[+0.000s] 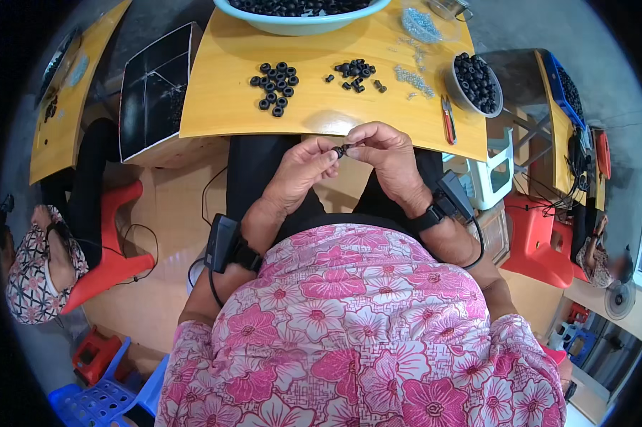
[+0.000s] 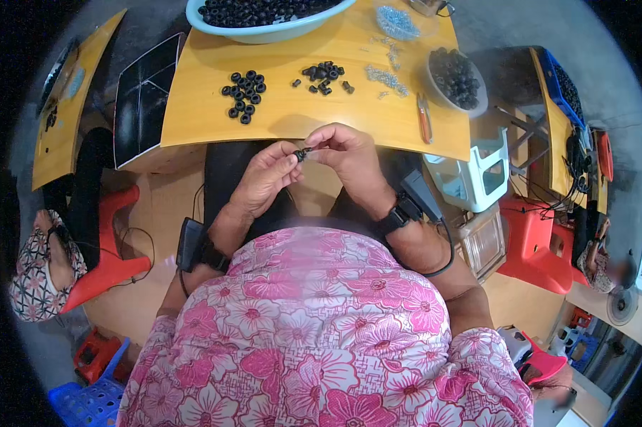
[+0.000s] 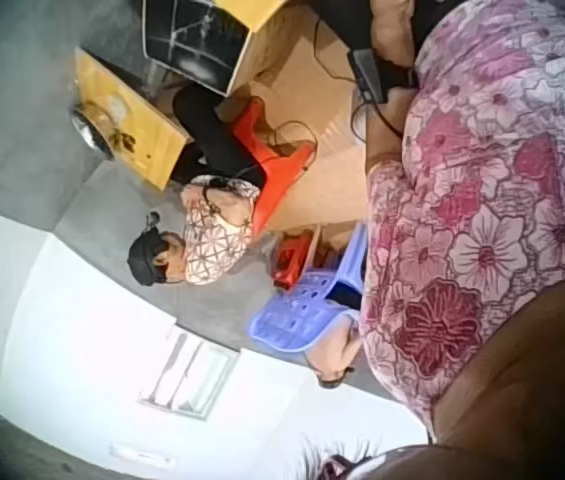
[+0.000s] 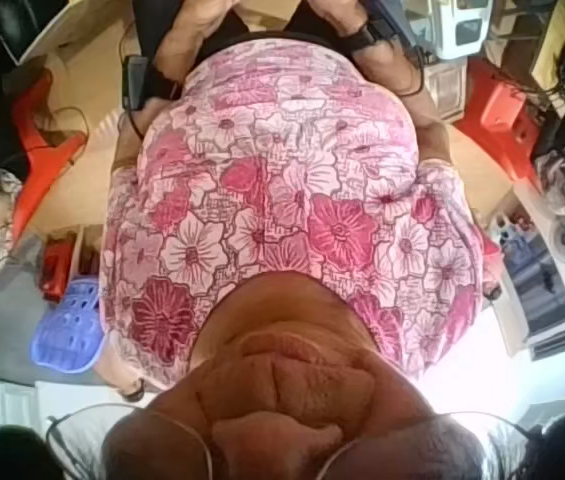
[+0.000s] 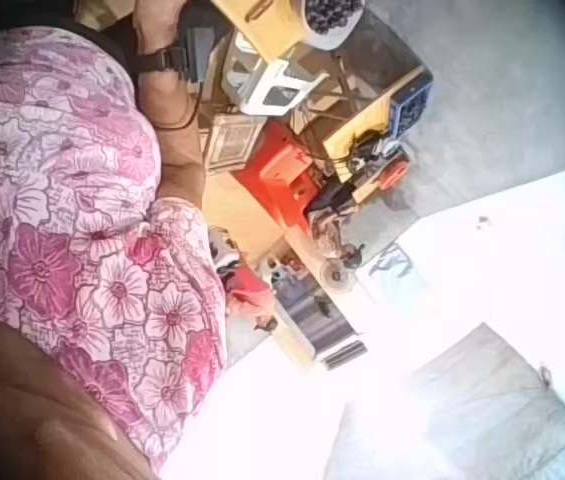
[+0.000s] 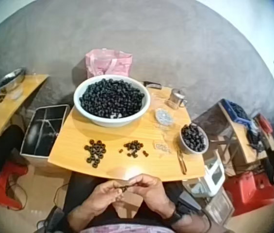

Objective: Assembling small black rubber or plastic components by hand.

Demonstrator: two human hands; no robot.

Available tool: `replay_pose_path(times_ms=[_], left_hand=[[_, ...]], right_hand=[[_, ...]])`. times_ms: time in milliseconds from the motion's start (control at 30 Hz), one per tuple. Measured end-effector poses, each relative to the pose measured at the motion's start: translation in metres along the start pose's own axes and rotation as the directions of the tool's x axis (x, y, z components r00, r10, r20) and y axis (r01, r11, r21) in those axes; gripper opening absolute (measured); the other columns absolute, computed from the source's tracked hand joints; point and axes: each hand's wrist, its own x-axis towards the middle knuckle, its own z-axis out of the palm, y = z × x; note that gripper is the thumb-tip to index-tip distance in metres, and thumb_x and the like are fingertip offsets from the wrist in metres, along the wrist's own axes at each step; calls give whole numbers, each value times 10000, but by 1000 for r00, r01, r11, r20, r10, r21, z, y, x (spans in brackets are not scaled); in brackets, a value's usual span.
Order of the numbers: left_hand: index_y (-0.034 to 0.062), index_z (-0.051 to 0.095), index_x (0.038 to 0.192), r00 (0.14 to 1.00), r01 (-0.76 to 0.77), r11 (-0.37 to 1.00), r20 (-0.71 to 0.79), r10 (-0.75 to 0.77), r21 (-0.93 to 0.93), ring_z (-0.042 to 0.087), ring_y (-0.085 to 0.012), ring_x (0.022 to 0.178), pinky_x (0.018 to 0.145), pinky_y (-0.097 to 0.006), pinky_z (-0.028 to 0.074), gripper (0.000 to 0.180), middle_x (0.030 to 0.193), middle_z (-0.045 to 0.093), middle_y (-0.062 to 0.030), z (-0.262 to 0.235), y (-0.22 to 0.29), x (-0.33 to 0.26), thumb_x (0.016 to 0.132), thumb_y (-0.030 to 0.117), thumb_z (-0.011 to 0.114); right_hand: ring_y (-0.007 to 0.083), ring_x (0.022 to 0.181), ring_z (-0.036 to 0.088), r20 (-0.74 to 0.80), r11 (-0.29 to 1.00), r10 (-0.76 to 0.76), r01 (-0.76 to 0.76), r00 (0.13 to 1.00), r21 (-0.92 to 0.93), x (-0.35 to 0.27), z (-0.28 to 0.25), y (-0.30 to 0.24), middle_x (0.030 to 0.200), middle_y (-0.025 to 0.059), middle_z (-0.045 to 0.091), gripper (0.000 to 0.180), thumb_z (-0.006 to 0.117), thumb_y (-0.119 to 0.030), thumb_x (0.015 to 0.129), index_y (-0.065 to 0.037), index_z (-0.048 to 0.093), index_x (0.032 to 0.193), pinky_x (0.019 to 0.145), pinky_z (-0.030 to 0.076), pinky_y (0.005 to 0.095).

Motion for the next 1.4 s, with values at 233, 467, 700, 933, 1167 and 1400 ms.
replay_pose_path(times_ms=[233, 467, 700, 933, 1167, 1400], left_hand=[[72, 562, 987, 1000, -1, 1000, -17, 1, 11, 531, -67, 760, 770, -247, 469, 110, 820, 555, 25, -1, -1, 1, 910, 149, 546], [73, 560, 972, 1000, -2, 1000, -23, 2, 24, 529, -65, 760, 763, -242, 469, 106, 820, 553, 26, 0, 1, 2, 908, 157, 552], [75, 560, 953, 1000, -3, 999, -29, 5, 51, 517, -61, 750, 752, -237, 465, 108, 814, 537, 30, 0, -1, 3, 901, 169, 566], [83, 569, 894, 996, -22, 997, -84, 28, 69, 508, -51, 700, 640, -187, 391, 142, 743, 553, 23, 3, 0, 3, 876, 221, 599], [84, 573, 891, 995, -29, 996, -93, 38, 89, 505, -50, 690, 626, -182, 386, 143, 739, 558, 23, 2, -3, 5, 871, 222, 605], [76, 575, 887, 993, -34, 993, -105, 46, 114, 505, -52, 684, 629, -185, 388, 150, 727, 560, 19, 1, -4, 5, 870, 221, 607]], right_hand=[[92, 819, 579, 1, 998, -25, 25, 1000, -63, 0, 2, -3, 888, 31, 625, 197, 599, 118, 749, -16, 618, 893, 761, 478, 229], [93, 809, 587, 18, 988, -61, 62, 998, -140, 1, 1, -2, 872, 29, 623, 171, 611, 97, 763, 2, 610, 905, 750, 487, 223], [86, 805, 587, 12, 980, -62, 64, 998, -187, 1, 3, -3, 865, 21, 624, 169, 616, 94, 762, -6, 616, 898, 749, 486, 220], [86, 802, 587, 17, 968, -62, 65, 998, -243, 1, 3, -5, 852, 18, 626, 164, 625, 88, 758, -8, 623, 891, 742, 488, 222], [88, 802, 588, 31, 946, -92, 97, 995, -309, 0, 3, -5, 847, 18, 626, 159, 633, 82, 757, -5, 624, 889, 743, 488, 225], [91, 802, 589, 13, 948, -114, 112, 993, -298, -1, 5, -1, 847, 22, 625, 153, 625, 85, 763, -3, 619, 888, 742, 488, 228]])
